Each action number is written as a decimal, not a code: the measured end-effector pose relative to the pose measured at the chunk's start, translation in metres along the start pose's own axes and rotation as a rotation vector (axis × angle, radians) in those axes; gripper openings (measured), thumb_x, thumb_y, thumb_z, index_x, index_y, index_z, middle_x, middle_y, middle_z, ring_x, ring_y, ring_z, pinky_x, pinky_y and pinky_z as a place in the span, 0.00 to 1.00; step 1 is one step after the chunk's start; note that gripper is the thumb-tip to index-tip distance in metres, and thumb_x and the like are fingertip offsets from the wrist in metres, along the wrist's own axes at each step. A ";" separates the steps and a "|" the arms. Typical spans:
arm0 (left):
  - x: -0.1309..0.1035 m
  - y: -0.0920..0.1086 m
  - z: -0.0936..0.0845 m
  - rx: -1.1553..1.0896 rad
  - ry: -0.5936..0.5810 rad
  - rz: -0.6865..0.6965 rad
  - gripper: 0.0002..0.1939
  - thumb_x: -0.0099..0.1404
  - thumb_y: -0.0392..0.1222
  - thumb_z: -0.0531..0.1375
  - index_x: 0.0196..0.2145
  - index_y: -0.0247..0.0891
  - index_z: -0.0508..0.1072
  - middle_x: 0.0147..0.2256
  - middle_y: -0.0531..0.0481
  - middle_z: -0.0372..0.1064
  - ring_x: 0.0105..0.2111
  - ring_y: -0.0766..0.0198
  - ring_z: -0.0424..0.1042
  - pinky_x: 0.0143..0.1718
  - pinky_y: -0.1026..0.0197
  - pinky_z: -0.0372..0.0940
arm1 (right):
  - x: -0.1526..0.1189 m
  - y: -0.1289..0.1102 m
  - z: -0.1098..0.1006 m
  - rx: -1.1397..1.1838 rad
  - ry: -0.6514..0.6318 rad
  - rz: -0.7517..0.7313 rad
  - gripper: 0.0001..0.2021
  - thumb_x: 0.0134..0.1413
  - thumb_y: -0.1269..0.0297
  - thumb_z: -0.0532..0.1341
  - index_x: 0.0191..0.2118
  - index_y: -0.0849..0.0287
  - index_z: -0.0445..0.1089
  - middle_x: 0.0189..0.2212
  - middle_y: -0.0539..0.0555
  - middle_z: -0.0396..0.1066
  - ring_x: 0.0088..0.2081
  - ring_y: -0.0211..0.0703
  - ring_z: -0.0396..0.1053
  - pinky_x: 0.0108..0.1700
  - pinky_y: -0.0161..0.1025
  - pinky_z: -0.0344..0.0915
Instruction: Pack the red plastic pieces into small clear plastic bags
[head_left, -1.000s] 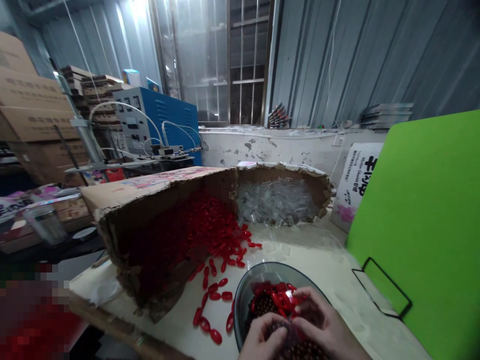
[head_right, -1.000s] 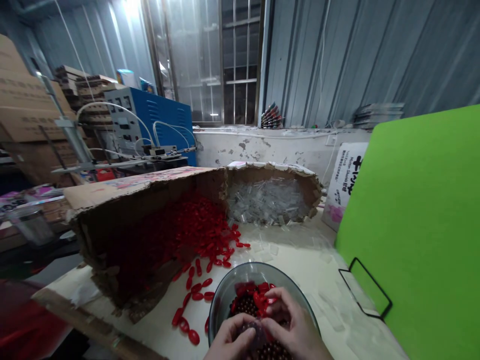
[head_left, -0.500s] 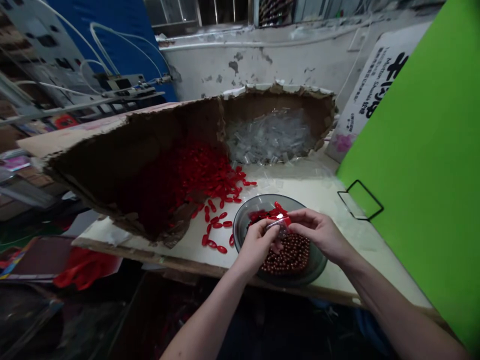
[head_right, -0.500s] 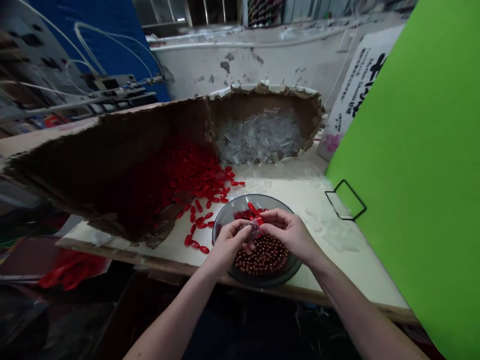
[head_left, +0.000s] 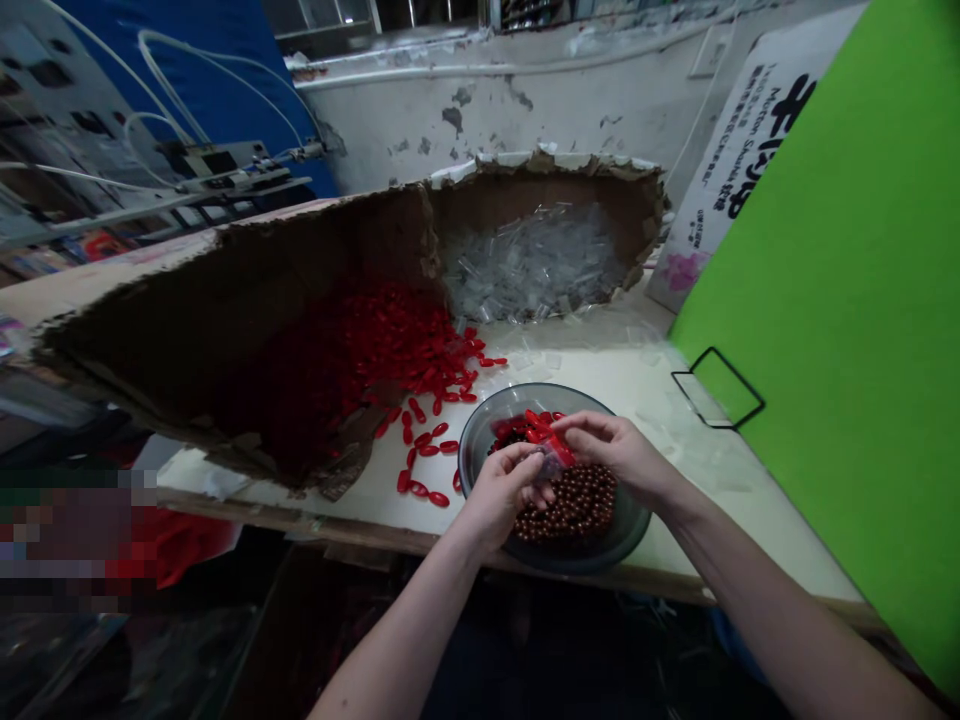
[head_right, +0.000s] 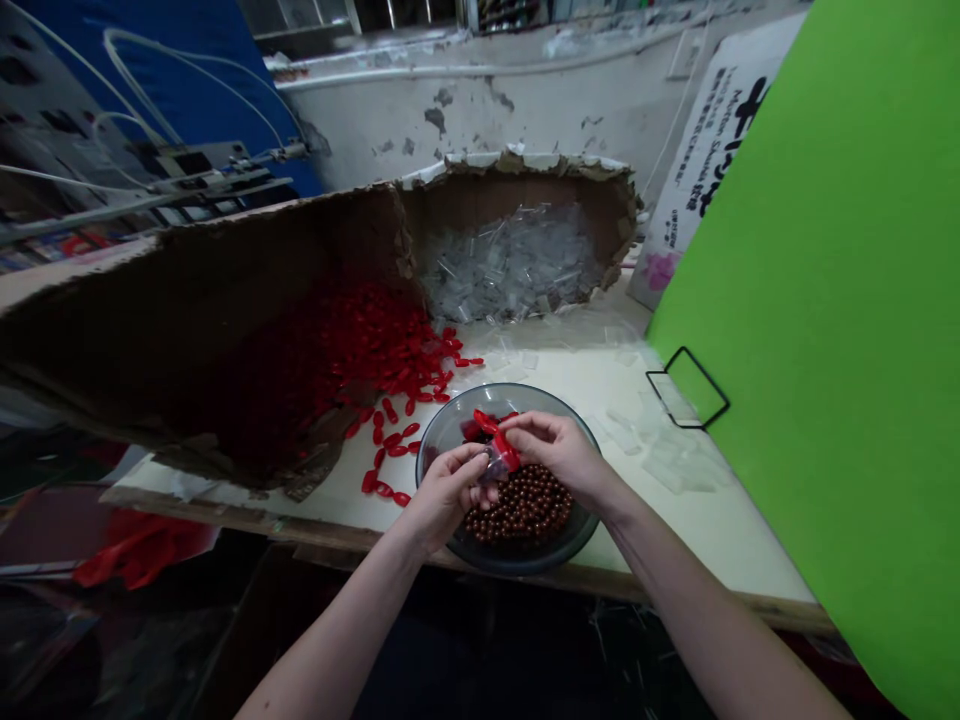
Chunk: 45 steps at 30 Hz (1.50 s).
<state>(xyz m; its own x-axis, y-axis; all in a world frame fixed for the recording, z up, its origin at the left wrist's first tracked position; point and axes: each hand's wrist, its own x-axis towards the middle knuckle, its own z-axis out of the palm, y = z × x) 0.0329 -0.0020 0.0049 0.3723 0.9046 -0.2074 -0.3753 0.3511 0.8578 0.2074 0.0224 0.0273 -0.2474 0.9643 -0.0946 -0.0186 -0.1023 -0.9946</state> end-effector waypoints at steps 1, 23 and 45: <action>-0.001 -0.001 0.000 -0.027 -0.027 -0.023 0.20 0.55 0.50 0.65 0.37 0.31 0.70 0.29 0.47 0.72 0.21 0.72 0.67 0.22 0.70 0.59 | 0.005 -0.001 0.000 0.039 -0.008 0.031 0.16 0.50 0.51 0.64 0.40 0.58 0.73 0.39 0.55 0.76 0.39 0.42 0.73 0.42 0.39 0.69; -0.009 -0.006 0.020 0.134 -0.109 -0.100 0.17 0.59 0.54 0.60 0.31 0.37 0.62 0.20 0.52 0.70 0.12 0.70 0.63 0.11 0.71 0.53 | 0.010 0.000 0.026 0.028 0.017 -0.088 0.18 0.56 0.49 0.57 0.40 0.58 0.72 0.17 0.44 0.55 0.20 0.34 0.52 0.25 0.34 0.52; -0.028 -0.008 0.022 0.098 0.050 -0.100 0.17 0.56 0.50 0.64 0.33 0.34 0.67 0.21 0.52 0.70 0.15 0.72 0.65 0.15 0.72 0.57 | -0.009 0.027 -0.057 -0.303 0.670 -0.229 0.21 0.59 0.48 0.51 0.41 0.59 0.72 0.17 0.45 0.57 0.19 0.36 0.55 0.22 0.34 0.55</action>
<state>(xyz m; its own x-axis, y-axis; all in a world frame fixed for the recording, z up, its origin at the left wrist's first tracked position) 0.0439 -0.0349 0.0141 0.3598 0.8782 -0.3151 -0.2526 0.4168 0.8732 0.2638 0.0250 -0.0010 0.3720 0.9053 0.2051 0.2914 0.0959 -0.9518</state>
